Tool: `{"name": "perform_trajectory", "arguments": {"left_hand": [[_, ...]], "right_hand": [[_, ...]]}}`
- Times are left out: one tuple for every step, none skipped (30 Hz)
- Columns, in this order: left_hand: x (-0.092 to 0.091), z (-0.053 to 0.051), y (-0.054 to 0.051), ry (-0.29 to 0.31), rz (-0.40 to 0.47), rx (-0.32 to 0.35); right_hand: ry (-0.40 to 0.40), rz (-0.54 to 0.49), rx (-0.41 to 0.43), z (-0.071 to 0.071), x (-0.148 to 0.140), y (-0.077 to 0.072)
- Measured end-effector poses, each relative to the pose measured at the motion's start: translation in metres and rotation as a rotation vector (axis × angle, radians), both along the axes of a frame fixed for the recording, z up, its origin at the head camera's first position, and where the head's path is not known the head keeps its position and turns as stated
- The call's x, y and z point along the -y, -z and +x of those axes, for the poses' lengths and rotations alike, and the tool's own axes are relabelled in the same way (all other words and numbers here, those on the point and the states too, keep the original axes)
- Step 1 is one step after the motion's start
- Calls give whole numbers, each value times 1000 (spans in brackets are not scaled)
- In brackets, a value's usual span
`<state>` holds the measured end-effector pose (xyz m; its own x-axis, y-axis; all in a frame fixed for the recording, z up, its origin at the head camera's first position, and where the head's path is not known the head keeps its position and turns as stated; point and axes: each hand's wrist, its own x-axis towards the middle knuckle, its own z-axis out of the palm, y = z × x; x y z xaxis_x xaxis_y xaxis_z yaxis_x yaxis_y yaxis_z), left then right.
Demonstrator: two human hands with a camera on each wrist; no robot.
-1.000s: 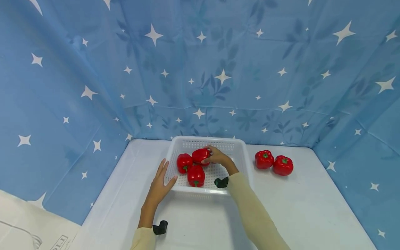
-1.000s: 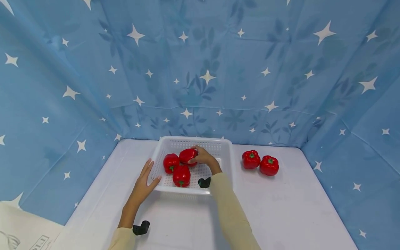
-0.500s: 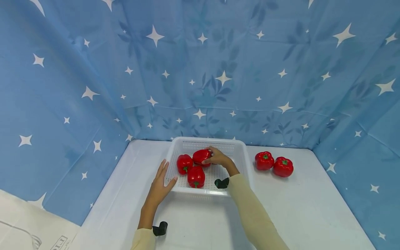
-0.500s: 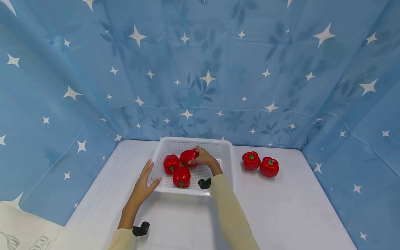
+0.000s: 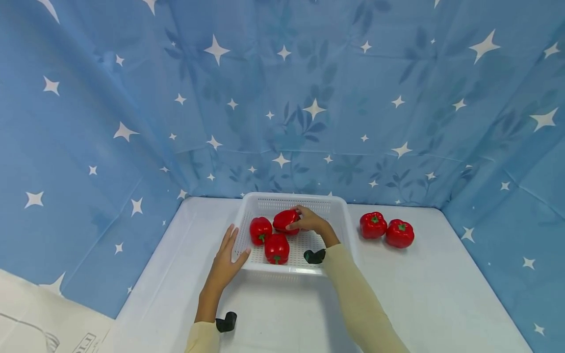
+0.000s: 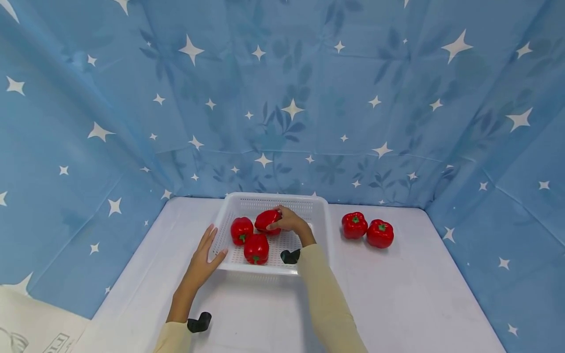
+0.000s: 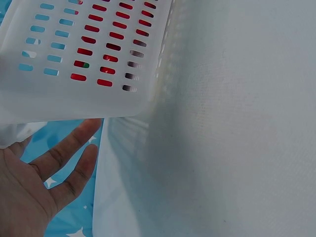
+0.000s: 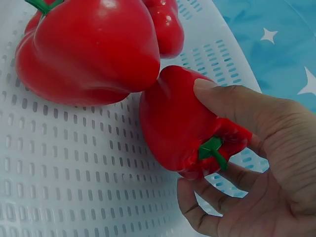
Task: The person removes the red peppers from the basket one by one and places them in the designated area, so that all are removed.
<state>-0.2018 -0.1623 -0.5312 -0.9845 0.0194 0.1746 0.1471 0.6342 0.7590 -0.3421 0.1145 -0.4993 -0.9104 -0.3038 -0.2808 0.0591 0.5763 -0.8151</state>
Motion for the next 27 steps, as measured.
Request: {"name": "perform_trajectory", "arguments": {"left_hand": [[0, 0, 0, 0, 0, 4], [0, 0, 0, 2, 1, 6], [0, 0, 0, 3, 0, 8], [0, 0, -1, 4, -2, 10], [0, 1, -1, 5, -1, 12], [0, 1, -1, 5, -3, 14], [0, 1, -2, 6, -2, 16], [0, 1, -2, 6, -2, 17], [0, 1, -2, 6, -2, 18], [0, 1, -2, 6, -2, 18], [0, 0, -2, 7, -2, 17], [0, 0, -2, 7, -3, 16], [0, 0, -2, 8, -2, 14], [0, 0, -2, 7, -3, 12], [0, -1, -2, 7, -3, 12], [0, -1, -1, 6, -2, 12], [0, -1, -1, 6, -1, 12], [0, -1, -1, 5, -1, 11], [0, -1, -1, 6, 1, 11], [0, -1, 0, 7, 2, 12], [0, -1, 0, 7, 5, 11], [0, -1, 0, 8, 7, 9], [0, -1, 0, 10, 8, 8], [0, -1, 0, 10, 8, 7], [0, -1, 0, 10, 8, 6], [0, -1, 0, 10, 7, 4], [0, -1, 0, 9, 6, 1]], "right_hand": [[2, 1, 1, 1, -1, -1], [1, -2, 1, 1, -1, -2], [2, -3, 2, 2, -2, -2], [4, -6, 5, 2, -3, -2], [4, -9, 9, 2, -4, -2], [0, -10, 7, 2, -4, -2], [-4, -11, 5, 2, -5, -2], [-10, -7, 0, 2, -6, -3], [-11, -7, 2, 2, -7, -3], [-13, -10, 4, 3, -8, -4], [-16, -12, 4, 3, -8, -5], [-15, -13, 6, 4, -9, -5], [-12, -17, 9, 3, -9, -5], [-8, -22, 13, 4, -9, -5], [-1, -32, 21, 3, -9, -4], [4, -35, 22, 3, -10, -4], [9, -38, 21, 2, -10, -4], [13, -37, 16, 3, -10, -4], [15, -37, 10, 2, -11, -4], [18, -37, 7, 2, -11, -4], [19, -38, 1, 2, -11, -5], [19, -44, -1, 2, -11, -5], [17, -54, -1, 1, -11, -6], [17, -67, 1, 1, -11, -6], [19, -83, 8, 0, -12, -6], [21, -99, 15, 0, -11, -7], [18, -112, 20, 0, -12, -8]]}}
